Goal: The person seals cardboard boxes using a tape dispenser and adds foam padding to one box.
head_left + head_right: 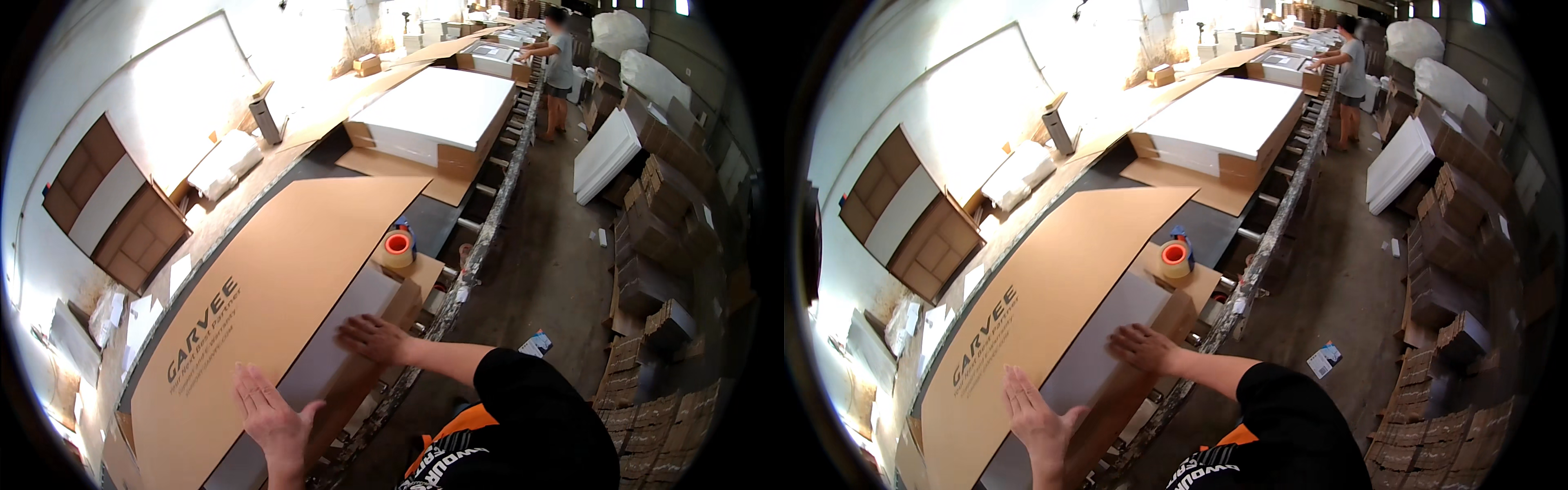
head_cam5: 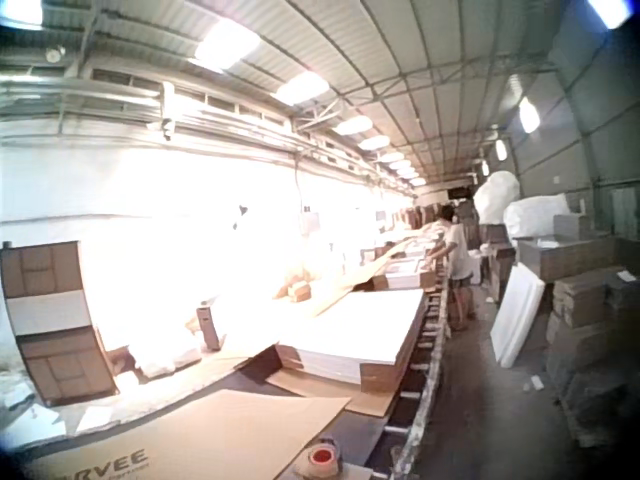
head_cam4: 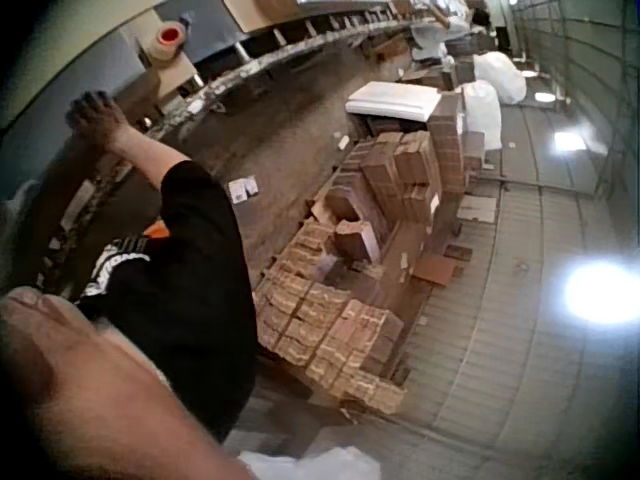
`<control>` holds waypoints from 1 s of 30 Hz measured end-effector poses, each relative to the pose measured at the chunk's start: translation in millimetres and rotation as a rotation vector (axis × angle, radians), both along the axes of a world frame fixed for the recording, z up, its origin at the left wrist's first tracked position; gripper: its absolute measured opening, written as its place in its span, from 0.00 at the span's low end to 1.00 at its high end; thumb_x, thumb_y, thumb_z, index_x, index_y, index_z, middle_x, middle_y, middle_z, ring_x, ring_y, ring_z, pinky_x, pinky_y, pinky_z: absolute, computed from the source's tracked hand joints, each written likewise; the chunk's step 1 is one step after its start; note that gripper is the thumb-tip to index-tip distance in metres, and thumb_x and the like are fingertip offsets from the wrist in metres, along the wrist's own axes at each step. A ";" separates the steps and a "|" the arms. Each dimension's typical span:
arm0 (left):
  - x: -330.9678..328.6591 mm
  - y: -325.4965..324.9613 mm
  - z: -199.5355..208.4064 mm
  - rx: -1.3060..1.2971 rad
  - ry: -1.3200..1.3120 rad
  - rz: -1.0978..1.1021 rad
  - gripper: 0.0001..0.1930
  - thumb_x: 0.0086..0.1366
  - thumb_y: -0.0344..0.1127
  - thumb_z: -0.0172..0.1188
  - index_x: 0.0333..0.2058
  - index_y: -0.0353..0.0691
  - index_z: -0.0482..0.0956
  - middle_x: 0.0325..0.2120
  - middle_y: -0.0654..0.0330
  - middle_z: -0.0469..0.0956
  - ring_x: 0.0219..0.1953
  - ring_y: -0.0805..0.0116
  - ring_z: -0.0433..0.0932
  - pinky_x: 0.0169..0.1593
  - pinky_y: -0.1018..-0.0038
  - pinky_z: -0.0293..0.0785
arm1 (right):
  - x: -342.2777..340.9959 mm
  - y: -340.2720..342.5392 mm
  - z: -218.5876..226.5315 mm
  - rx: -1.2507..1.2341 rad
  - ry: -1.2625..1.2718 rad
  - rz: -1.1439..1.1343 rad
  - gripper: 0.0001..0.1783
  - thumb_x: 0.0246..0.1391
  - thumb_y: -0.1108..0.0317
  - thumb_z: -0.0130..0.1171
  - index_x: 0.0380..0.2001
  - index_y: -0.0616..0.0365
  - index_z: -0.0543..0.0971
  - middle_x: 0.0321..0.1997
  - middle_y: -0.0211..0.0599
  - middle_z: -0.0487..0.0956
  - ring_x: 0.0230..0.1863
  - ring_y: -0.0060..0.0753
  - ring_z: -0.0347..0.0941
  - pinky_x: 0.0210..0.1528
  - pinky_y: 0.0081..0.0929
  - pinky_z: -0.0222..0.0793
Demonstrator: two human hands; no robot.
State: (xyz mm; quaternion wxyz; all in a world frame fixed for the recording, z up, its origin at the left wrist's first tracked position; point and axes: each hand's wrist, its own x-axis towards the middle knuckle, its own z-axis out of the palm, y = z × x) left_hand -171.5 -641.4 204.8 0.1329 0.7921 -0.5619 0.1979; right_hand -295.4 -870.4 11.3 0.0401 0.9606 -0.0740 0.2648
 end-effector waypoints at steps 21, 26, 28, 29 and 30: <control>-4.9 13.8 -125.5 0.740 -0.091 0.068 0.34 0.57 0.32 0.55 0.58 0.11 0.60 0.56 0.17 0.61 0.50 0.17 0.71 0.50 0.38 0.73 | -35.8 41.5 7.6 0.257 -0.247 -0.035 0.17 0.41 0.67 0.56 0.36 0.63 0.81 0.44 0.43 0.80 0.50 0.47 0.75 0.55 0.40 0.73; 7.7 29.8 -128.9 0.770 -0.204 0.000 0.30 0.58 0.29 0.53 0.56 0.11 0.64 0.53 0.14 0.63 0.47 0.18 0.73 0.44 0.38 0.77 | -39.6 73.1 16.3 0.351 -0.322 -0.037 0.12 0.43 0.69 0.63 0.34 0.61 0.82 0.43 0.42 0.82 0.51 0.42 0.77 0.54 0.42 0.75; 14.1 31.4 -131.2 0.782 -0.280 -0.064 0.29 0.58 0.29 0.54 0.55 0.11 0.65 0.51 0.15 0.66 0.44 0.19 0.75 0.42 0.41 0.79 | -51.2 97.7 11.3 0.306 -0.442 0.056 0.11 0.49 0.68 0.64 0.36 0.59 0.83 0.47 0.41 0.81 0.53 0.43 0.76 0.53 0.45 0.75; 14.8 31.8 -129.3 0.821 -0.393 -0.100 0.29 0.60 0.34 0.55 0.54 0.12 0.67 0.48 0.16 0.69 0.43 0.22 0.77 0.39 0.47 0.81 | -47.7 91.7 20.0 0.336 -0.453 0.009 0.13 0.48 0.66 0.64 0.37 0.59 0.83 0.47 0.42 0.81 0.53 0.44 0.76 0.54 0.46 0.74; 18.6 35.7 -120.5 0.833 -0.398 -0.113 0.29 0.60 0.34 0.55 0.54 0.12 0.67 0.48 0.16 0.69 0.43 0.22 0.77 0.39 0.47 0.81 | -36.9 84.6 28.4 0.378 -0.466 -0.038 0.15 0.47 0.64 0.64 0.38 0.59 0.83 0.48 0.42 0.81 0.52 0.45 0.76 0.55 0.47 0.74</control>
